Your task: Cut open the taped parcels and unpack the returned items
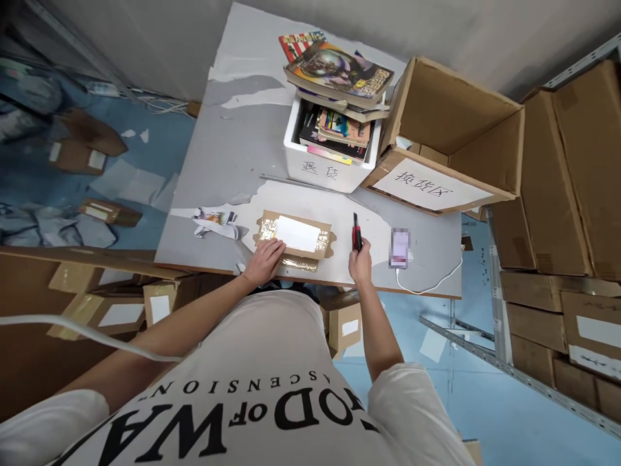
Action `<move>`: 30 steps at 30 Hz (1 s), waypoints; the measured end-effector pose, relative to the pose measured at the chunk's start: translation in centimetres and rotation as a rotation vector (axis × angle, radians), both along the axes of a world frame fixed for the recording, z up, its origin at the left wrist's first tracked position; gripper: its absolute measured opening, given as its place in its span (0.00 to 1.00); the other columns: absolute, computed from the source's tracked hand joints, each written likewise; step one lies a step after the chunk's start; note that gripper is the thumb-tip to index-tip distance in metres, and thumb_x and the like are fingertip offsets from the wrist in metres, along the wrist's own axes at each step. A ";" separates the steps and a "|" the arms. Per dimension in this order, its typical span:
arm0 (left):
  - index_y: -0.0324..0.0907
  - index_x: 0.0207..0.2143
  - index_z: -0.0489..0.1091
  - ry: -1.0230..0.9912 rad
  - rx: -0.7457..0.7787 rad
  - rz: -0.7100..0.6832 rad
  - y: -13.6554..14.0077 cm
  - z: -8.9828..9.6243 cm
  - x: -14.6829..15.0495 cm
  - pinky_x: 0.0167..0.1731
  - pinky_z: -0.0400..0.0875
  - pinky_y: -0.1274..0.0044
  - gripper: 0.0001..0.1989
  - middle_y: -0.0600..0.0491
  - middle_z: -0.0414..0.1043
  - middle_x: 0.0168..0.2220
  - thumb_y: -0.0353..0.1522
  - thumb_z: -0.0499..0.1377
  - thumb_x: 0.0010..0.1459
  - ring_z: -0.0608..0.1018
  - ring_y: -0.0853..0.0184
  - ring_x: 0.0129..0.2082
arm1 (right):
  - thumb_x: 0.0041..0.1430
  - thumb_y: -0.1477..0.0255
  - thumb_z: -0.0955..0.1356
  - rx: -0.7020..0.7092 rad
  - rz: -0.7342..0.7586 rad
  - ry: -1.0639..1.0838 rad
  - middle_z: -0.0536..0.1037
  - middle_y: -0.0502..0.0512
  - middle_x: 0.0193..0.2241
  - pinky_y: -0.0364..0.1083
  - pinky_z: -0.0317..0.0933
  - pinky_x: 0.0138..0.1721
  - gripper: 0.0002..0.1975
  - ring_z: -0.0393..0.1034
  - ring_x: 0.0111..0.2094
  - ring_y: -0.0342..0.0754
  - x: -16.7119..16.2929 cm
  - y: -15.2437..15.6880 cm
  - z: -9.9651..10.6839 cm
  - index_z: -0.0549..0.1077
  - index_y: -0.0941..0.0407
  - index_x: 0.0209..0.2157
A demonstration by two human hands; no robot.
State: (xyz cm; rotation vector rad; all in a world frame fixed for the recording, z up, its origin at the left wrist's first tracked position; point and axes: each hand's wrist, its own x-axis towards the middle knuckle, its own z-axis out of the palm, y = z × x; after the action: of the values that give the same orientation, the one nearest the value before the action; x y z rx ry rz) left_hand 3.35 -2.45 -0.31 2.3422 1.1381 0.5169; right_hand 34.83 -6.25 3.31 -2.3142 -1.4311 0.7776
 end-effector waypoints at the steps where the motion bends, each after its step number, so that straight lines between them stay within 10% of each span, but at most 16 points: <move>1: 0.40 0.61 0.60 0.002 0.008 0.001 0.0 -0.1 0.0 0.61 0.52 0.56 0.26 0.42 0.64 0.58 0.29 0.48 0.59 0.60 0.54 0.63 | 0.62 0.71 0.53 0.039 0.121 -0.019 0.71 0.63 0.49 0.53 0.63 0.44 0.28 0.69 0.44 0.54 -0.8 1.2 1.5 0.44 0.56 0.64; 5: 0.38 0.61 0.59 0.013 0.044 -0.019 0.4 -0.1 0.1 0.60 0.52 0.56 0.27 0.40 0.62 0.59 0.29 0.49 0.58 0.60 0.53 0.62 | 0.62 0.72 0.57 -0.005 0.829 -0.063 0.68 0.58 0.54 0.50 0.62 0.46 0.30 0.67 0.49 0.54 -5.5 6.0 5.6 0.50 0.49 0.65; 10: 0.39 0.61 0.60 0.011 0.031 -0.042 0.8 0.0 0.1 0.60 0.51 0.54 0.29 0.41 0.62 0.59 0.29 0.51 0.55 0.60 0.51 0.62 | 0.60 0.79 0.58 -0.069 1.128 -0.176 0.69 0.57 0.52 0.47 0.61 0.45 0.32 0.69 0.46 0.52 -9.6 9.8 5.6 0.52 0.46 0.65; 21: 0.39 0.61 0.60 0.027 0.034 -0.047 0.7 0.3 0.1 0.60 0.51 0.57 0.27 0.41 0.62 0.59 0.28 0.50 0.57 0.60 0.52 0.62 | 0.57 0.83 0.59 -0.203 1.180 -0.384 0.70 0.57 0.49 0.46 0.61 0.41 0.35 0.71 0.42 0.51 -9.3 10.0 7.9 0.54 0.44 0.64; 30: 0.42 0.59 0.62 -0.003 -0.003 -0.023 0.9 -0.5 0.4 0.58 0.53 0.62 0.25 0.42 0.65 0.58 0.26 0.47 0.59 0.64 0.54 0.60 | 0.51 0.86 0.60 -0.353 0.954 -0.384 0.74 0.56 0.41 0.49 0.61 0.37 0.36 0.73 0.34 0.51 1.2 5.1 10.6 0.62 0.41 0.58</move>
State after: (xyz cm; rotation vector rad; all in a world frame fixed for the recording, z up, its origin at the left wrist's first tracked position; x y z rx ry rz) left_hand 3.74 -1.52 -0.78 2.3486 1.1091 0.5096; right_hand 36.03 -1.13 13.89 -1.9817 -2.8496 0.8771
